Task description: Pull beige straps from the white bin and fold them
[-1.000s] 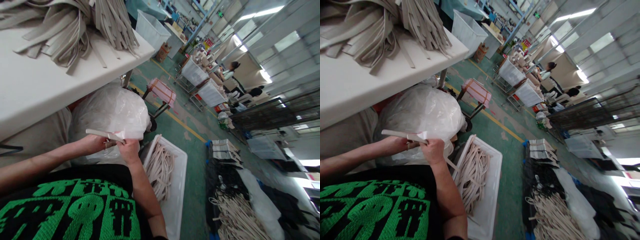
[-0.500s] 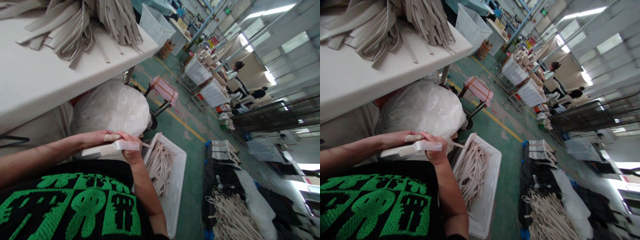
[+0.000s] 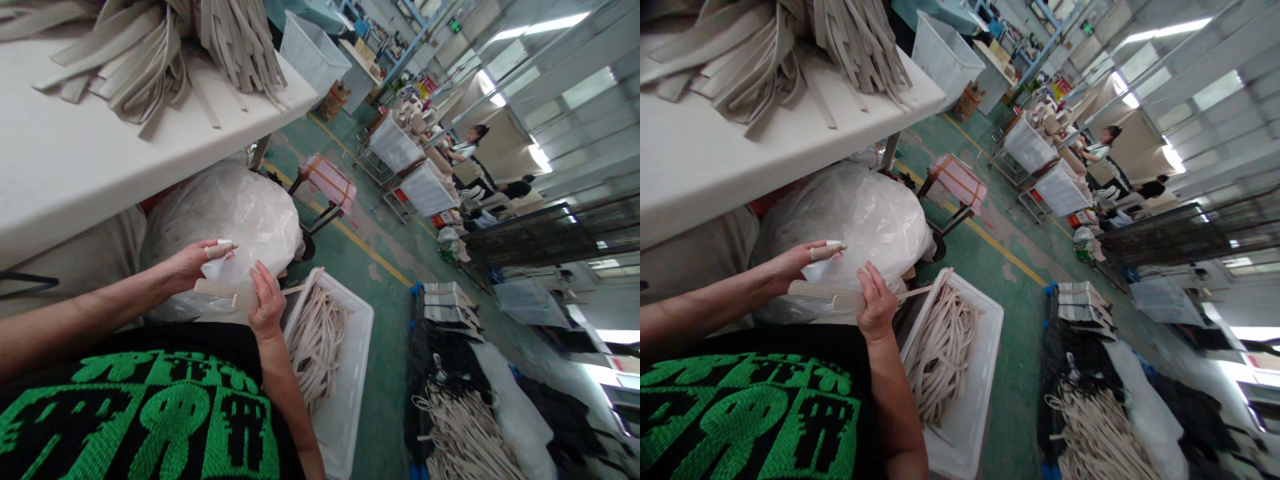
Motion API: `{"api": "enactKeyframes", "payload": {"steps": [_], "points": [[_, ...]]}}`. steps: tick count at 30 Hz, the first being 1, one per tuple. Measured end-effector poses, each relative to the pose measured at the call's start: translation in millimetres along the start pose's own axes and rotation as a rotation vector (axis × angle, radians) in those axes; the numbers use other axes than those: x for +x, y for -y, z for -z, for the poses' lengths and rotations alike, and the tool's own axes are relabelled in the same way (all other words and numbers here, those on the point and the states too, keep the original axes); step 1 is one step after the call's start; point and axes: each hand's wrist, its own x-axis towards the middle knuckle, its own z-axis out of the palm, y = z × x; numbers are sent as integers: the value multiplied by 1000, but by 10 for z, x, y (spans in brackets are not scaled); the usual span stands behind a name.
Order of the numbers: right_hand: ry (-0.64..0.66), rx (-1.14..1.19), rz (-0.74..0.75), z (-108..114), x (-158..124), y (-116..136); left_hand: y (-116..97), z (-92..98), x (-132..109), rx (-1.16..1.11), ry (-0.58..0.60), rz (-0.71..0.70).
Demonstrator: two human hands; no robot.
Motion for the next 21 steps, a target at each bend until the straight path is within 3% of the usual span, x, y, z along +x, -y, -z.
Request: {"api": "enactKeyframes", "payload": {"steps": [2,4,7,9,11,16,21], "points": [[-130,118,-239,67,13,-48,-50,44,13,88,-19,-106],[-181,273,-517,119,65,-66,-49,79,22,212,-7,-214],[3,514,-761,109,184,-16,54,78,34,420,86,-300],[126,594,-774,41,268,50,156,49,38,508,181,-304],[142,578,-736,-42,350,115,245,20,39,551,248,-298],[11,456,-622,-113,563,156,305,36,31,540,224,-284],[-156,413,-705,0,779,50,306,77,-2,424,216,-42]]}}
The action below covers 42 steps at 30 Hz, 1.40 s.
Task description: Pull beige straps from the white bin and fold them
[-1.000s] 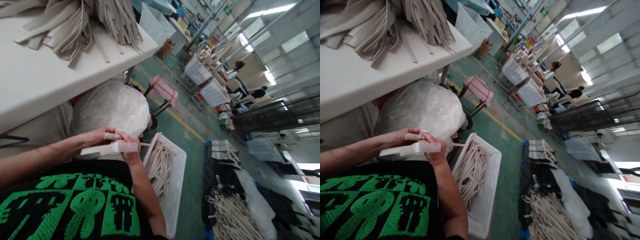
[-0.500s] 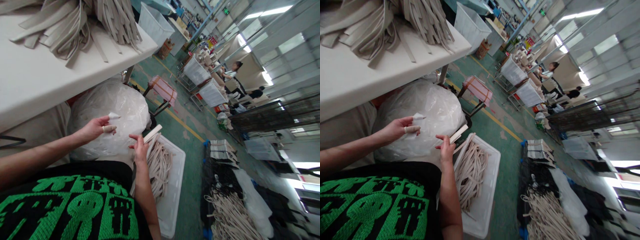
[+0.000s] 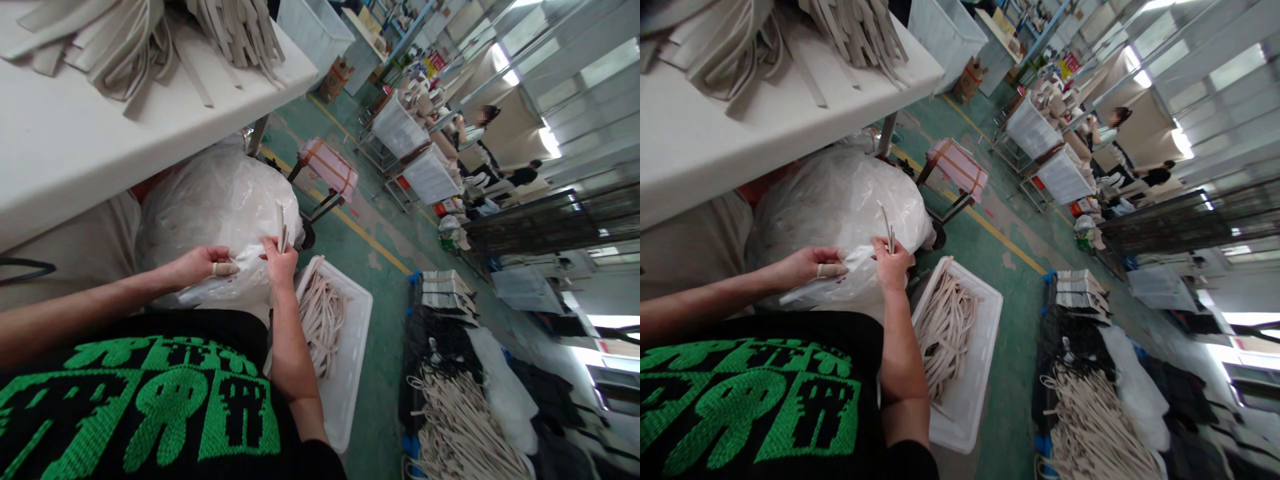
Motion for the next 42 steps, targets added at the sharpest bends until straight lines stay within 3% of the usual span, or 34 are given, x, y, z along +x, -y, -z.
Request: {"api": "enactKeyframes", "payload": {"steps": [13,18,20,23,29,31,36,42], "points": [[-45,53,47,-40,171,91,121,-59,22,146,377,77],[-45,67,28,-77,246,78,166,-84,-17,175,420,48],[-52,58,-5,-55,278,53,182,-70,-9,152,363,56],[18,62,-78,39,227,-7,187,-10,47,-9,166,119],[579,69,-245,282,-356,-182,10,126,153,-494,-120,207],[699,39,-292,300,-571,-229,-75,119,149,-571,-184,221],[782,10,-387,178,-900,-264,-206,48,100,-657,-265,256],[823,-16,-505,22,-1040,-207,-206,54,79,-662,-247,191]]}}
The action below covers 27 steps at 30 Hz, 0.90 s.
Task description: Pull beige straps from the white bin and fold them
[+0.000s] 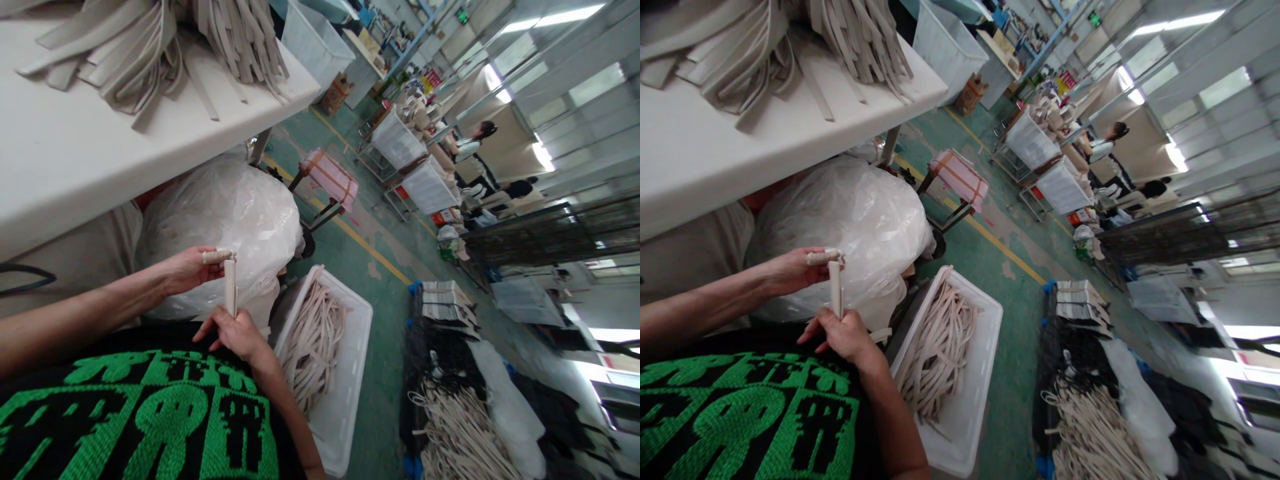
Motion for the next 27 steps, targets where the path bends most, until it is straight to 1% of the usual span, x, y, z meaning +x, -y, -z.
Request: {"api": "enactKeyframes", "payload": {"steps": [5,9,15,21,25,27], "points": [[-49,12,-69,-40,3,21,20,-16,-5,-107,-56,-49],[-77,26,-82,-47,11,32,52,-2,1,-95,-58,-39],[-69,52,-48,-37,56,-24,61,-5,-2,-48,-70,0],[-92,74,-36,-19,108,-105,51,-33,-10,-87,-52,6],[-90,93,-13,-7,101,-125,57,-4,-2,-68,-49,-8],[-118,114,20,7,103,-117,75,25,12,-58,-36,-31]]}}
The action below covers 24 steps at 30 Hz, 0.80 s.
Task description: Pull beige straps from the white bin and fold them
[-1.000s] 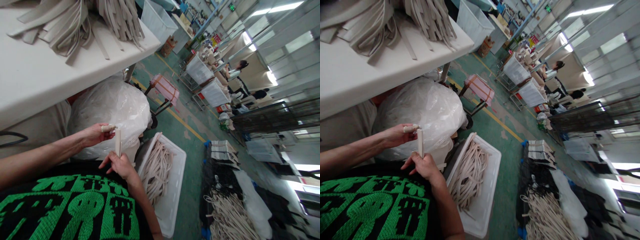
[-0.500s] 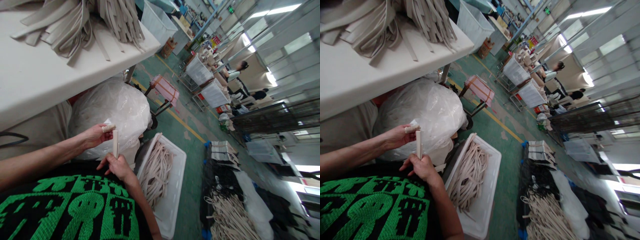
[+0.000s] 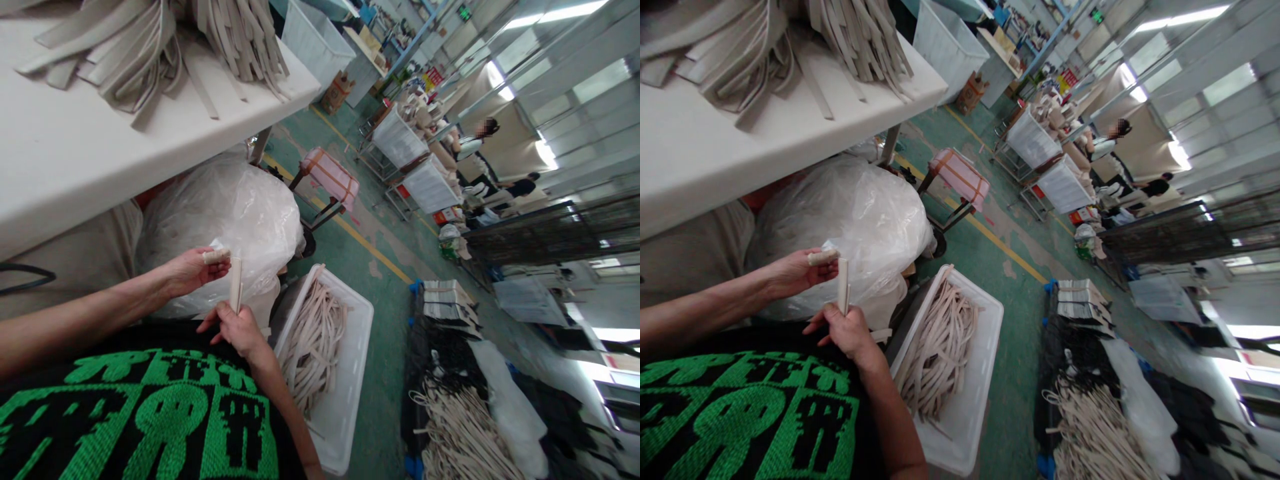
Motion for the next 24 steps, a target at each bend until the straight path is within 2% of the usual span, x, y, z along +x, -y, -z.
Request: {"api": "enactKeyframes", "payload": {"steps": [4,9,13,24], "points": [[-163,88,125,31,80,80,83,41,24,30,52,-30],[-300,170,284,6,266,247,209,4,-22,158,187,-34],[-441,156,319,-49,326,329,241,-28,-64,161,151,-81],[-444,-1,289,-19,254,345,313,5,31,120,235,-1]]}}
